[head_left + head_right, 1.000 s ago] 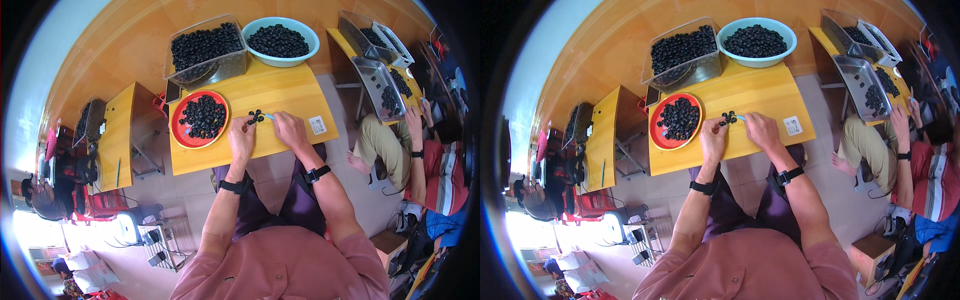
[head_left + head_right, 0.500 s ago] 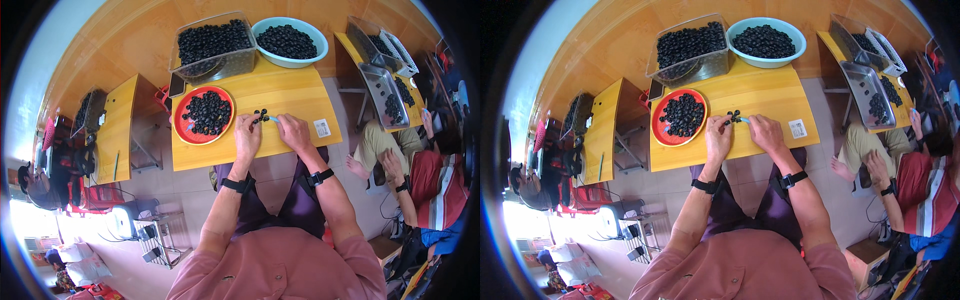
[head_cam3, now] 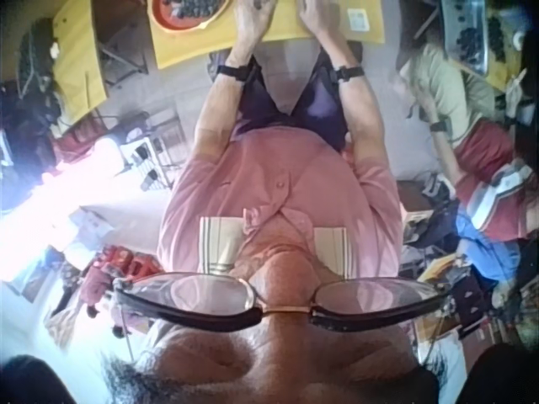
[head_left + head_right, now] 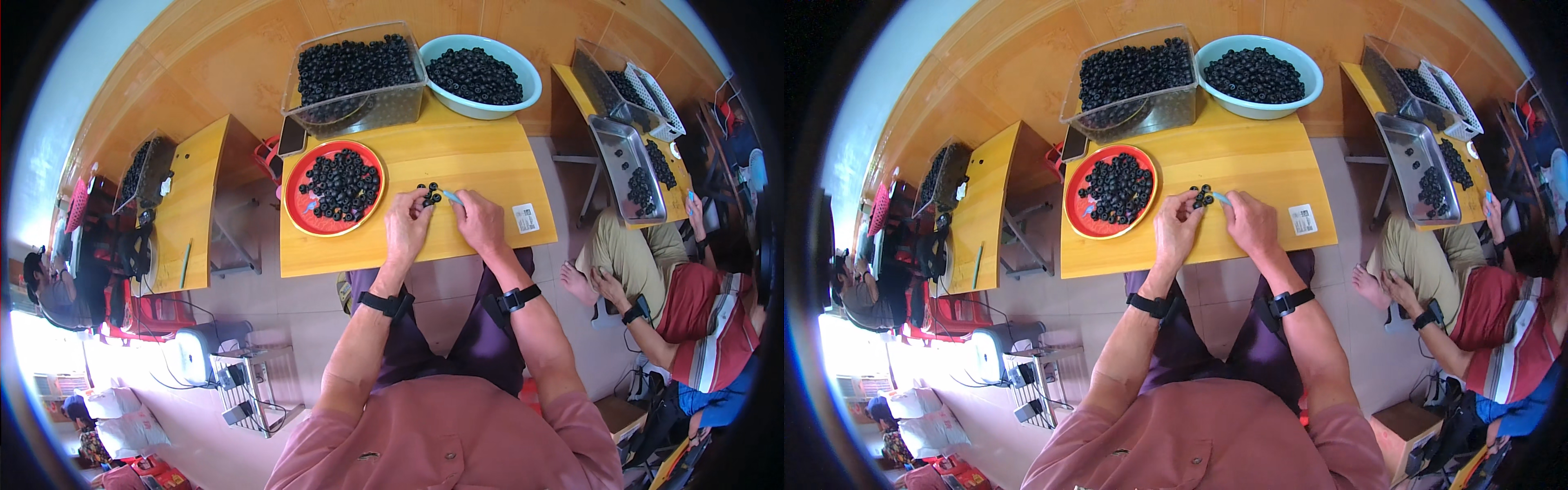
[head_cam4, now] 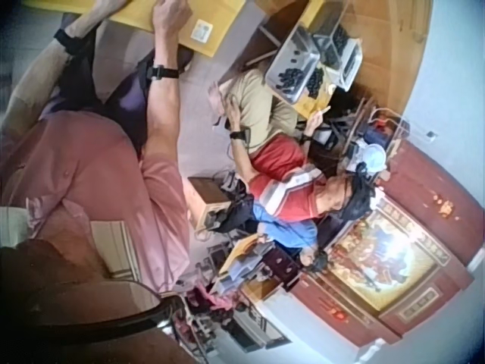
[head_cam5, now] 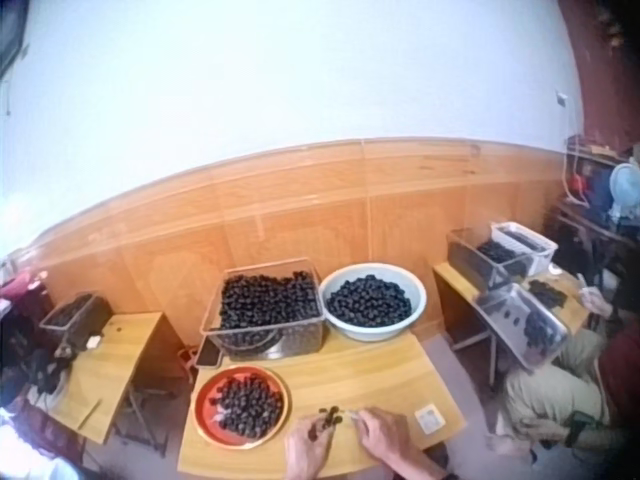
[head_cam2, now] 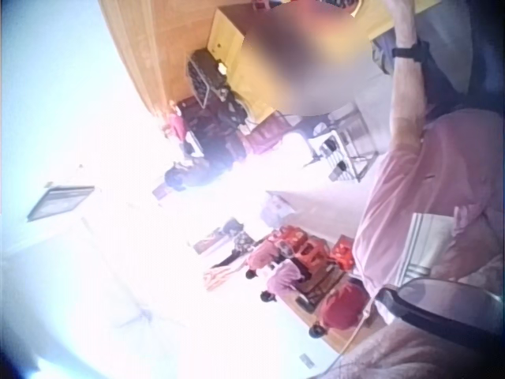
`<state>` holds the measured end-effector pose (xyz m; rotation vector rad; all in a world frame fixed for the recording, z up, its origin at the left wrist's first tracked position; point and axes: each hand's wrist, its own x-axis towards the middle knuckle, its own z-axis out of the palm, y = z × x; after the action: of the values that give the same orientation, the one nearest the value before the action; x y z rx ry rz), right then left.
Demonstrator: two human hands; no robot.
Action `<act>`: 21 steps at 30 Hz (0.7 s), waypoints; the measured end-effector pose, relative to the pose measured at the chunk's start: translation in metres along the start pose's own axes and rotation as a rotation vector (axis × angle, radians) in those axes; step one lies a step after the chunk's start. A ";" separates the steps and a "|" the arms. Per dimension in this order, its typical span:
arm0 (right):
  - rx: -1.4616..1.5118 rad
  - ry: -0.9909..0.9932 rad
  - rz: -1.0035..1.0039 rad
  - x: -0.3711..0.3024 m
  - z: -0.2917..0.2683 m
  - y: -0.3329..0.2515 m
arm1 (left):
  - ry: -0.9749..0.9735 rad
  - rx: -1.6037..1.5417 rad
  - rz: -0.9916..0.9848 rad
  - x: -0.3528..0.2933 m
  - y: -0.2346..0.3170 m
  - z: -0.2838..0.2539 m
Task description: Sorting small black round parts from a tray into containers and onto a plate.
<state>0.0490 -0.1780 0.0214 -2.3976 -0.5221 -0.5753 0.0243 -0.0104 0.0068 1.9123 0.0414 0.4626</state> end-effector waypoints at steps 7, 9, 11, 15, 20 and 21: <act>-0.111 -0.007 -0.229 -0.007 0.002 0.000 | 0.013 -0.075 -0.005 -0.001 0.002 0.001; -0.135 -0.004 -0.242 -0.007 0.001 0.000 | 0.015 -0.072 0.000 -0.001 0.001 0.001; -0.134 -0.007 -0.245 -0.007 0.001 -0.001 | 0.018 -0.069 0.005 0.000 0.000 0.001; -0.137 -0.014 -0.249 -0.008 0.002 -0.001 | -0.005 -0.041 -0.019 0.000 0.000 0.000; -0.133 -0.011 -0.241 -0.008 0.002 0.000 | -0.037 -0.014 -0.049 0.000 0.004 -0.001; -0.125 -0.012 -0.239 -0.008 0.002 -0.001 | -0.038 -0.054 -0.065 -0.001 0.003 -0.001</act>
<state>0.0426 -0.1781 0.0165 -2.4747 -0.8068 -0.7150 0.0231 -0.0110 0.0091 1.8601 0.0650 0.3803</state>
